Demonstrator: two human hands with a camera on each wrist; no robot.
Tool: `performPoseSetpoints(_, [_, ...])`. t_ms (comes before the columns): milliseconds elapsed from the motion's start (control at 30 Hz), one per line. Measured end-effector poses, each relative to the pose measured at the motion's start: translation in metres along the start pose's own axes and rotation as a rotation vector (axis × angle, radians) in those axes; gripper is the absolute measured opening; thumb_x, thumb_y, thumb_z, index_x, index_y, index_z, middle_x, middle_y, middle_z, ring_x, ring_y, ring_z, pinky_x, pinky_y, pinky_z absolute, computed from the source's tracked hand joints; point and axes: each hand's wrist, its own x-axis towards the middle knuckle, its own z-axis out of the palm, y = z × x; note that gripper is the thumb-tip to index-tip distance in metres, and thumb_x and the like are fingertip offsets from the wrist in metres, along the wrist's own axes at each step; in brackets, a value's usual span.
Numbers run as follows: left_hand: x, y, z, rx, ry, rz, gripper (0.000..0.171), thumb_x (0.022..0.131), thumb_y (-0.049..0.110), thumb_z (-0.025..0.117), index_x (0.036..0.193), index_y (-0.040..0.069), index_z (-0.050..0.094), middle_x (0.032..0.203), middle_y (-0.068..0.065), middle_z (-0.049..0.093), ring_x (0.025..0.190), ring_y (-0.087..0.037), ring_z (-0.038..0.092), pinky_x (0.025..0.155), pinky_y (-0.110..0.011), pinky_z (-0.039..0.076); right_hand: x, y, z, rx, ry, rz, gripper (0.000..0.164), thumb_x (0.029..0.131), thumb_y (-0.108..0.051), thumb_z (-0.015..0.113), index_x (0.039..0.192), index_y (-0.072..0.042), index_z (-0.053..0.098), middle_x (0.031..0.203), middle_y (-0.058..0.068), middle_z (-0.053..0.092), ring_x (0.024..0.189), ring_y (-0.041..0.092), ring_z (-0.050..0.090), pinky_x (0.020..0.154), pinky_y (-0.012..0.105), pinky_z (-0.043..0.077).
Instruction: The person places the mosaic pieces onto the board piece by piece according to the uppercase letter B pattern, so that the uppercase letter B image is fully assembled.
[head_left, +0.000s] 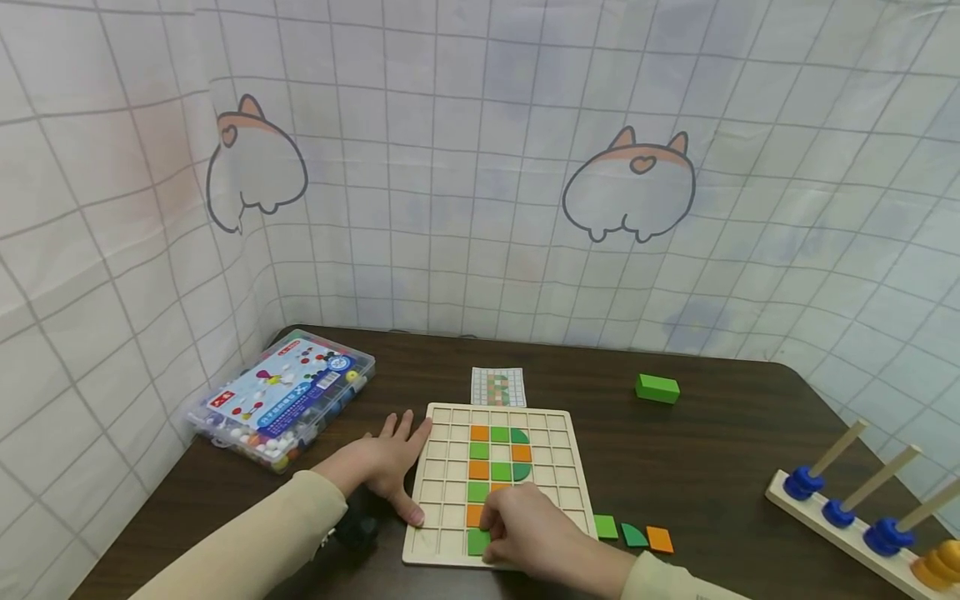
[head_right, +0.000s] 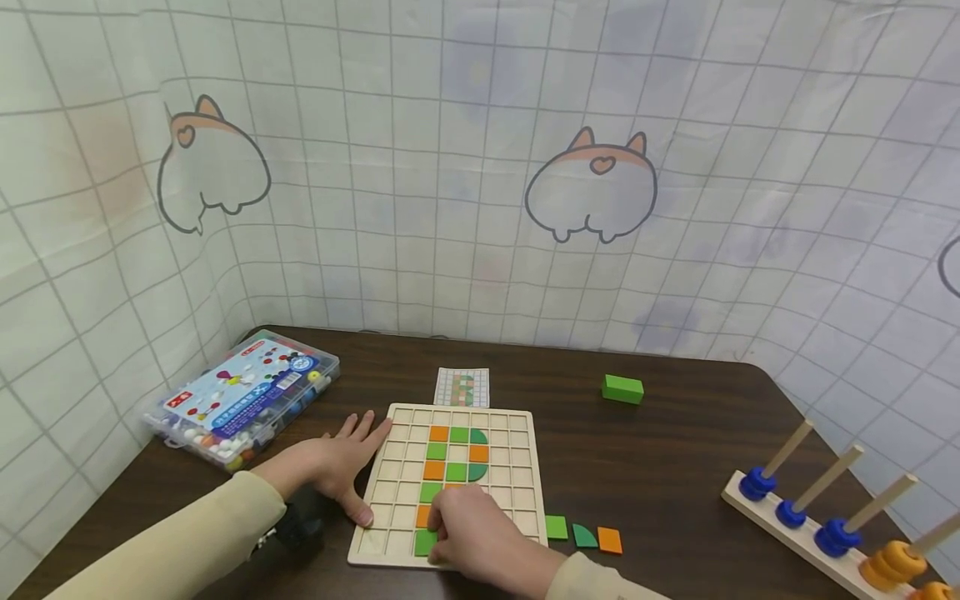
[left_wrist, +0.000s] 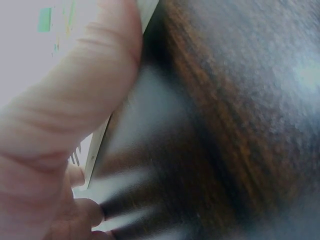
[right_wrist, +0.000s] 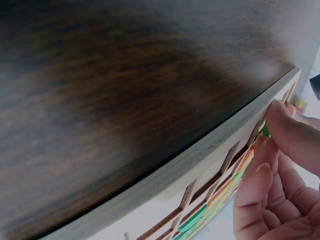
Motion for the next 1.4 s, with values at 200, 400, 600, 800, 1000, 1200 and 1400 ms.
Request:
performPoseSetpoints(200, [-0.007, 0.005, -0.004, 0.003, 0.008, 0.0, 0.134, 0.068, 0.053, 0.091, 0.163, 0.003, 0.011, 0.169, -0.03, 0.006, 0.156, -0.053, 0.006, 0.116, -0.074, 0.02, 0.001, 0.0, 0.0, -0.005, -0.014, -0.008, 0.023, 0.071, -0.006, 0.092, 0.079, -0.009, 0.071, 0.068, -0.008, 0.067, 0.061, -0.007, 0.053, 0.059, 0.016, 0.047])
performPoseSetpoints(400, [-0.007, 0.005, -0.006, 0.007, 0.005, -0.004, 0.135, 0.068, 0.054, 0.091, 0.163, 0.004, 0.01, 0.169, -0.03, 0.005, 0.156, -0.053, 0.006, 0.116, -0.075, 0.019, 0.001, 0.001, -0.001, 0.029, -0.009, -0.017, 0.019, 0.076, -0.012, 0.091, 0.08, -0.008, 0.073, 0.069, -0.008, 0.068, 0.062, -0.007, 0.053, 0.059, 0.016, 0.048])
performPoseSetpoints(600, [0.007, -0.005, 0.005, 0.013, 0.009, -0.005, 0.139, 0.064, 0.062, 0.089, 0.164, 0.007, 0.009, 0.17, -0.027, 0.003, 0.156, -0.052, 0.004, 0.117, -0.074, 0.019, 0.001, -0.002, 0.003, -0.019, 0.022, -0.04, 0.014, 0.083, -0.01, 0.085, 0.076, -0.01, 0.073, 0.067, -0.009, 0.067, 0.06, -0.009, 0.049, 0.057, 0.014, 0.045])
performPoseSetpoints(800, [0.009, -0.006, 0.004, 0.006, 0.002, -0.005, 0.141, 0.064, 0.065, 0.088, 0.165, 0.009, 0.006, 0.17, -0.027, 0.0, 0.156, -0.052, 0.002, 0.117, -0.075, 0.018, 0.003, -0.003, 0.004, -0.081, 0.023, -0.038, 0.014, 0.084, -0.007, 0.083, 0.075, -0.01, 0.072, 0.066, -0.01, 0.065, 0.06, -0.008, 0.048, 0.057, 0.014, 0.045])
performPoseSetpoints(1000, [-0.001, 0.0, -0.001, 0.003, 0.003, 0.006, 0.137, 0.068, 0.059, 0.09, 0.164, 0.006, 0.008, 0.169, -0.029, 0.003, 0.156, -0.051, 0.005, 0.118, -0.073, 0.02, 0.003, -0.004, 0.006, -0.095, 0.025, -0.037, 0.015, 0.083, -0.007, 0.084, 0.076, -0.011, 0.072, 0.066, -0.009, 0.066, 0.06, -0.008, 0.049, 0.057, 0.014, 0.045])
performPoseSetpoints(1200, [-0.009, 0.004, 0.0, 0.021, 0.025, 0.017, 0.135, 0.069, 0.053, 0.092, 0.163, 0.003, 0.011, 0.169, -0.03, 0.006, 0.156, -0.052, 0.008, 0.116, -0.073, 0.023, 0.0, -0.003, 0.007, -0.06, 0.027, -0.04, 0.012, 0.084, -0.008, 0.084, 0.08, -0.01, 0.072, 0.071, -0.007, 0.07, 0.063, -0.008, 0.054, 0.06, 0.014, 0.047])
performPoseSetpoints(1400, [-0.006, 0.002, 0.0, 0.012, 0.008, 0.018, 0.135, 0.069, 0.053, 0.092, 0.163, 0.002, 0.009, 0.169, -0.03, 0.004, 0.156, -0.052, 0.006, 0.117, -0.073, 0.021, -0.008, 0.002, -0.013, 0.093, 0.032, -0.014, 0.005, 0.089, -0.005, 0.078, 0.088, -0.006, 0.073, 0.079, -0.002, 0.074, 0.07, -0.003, 0.061, 0.065, 0.018, 0.051])
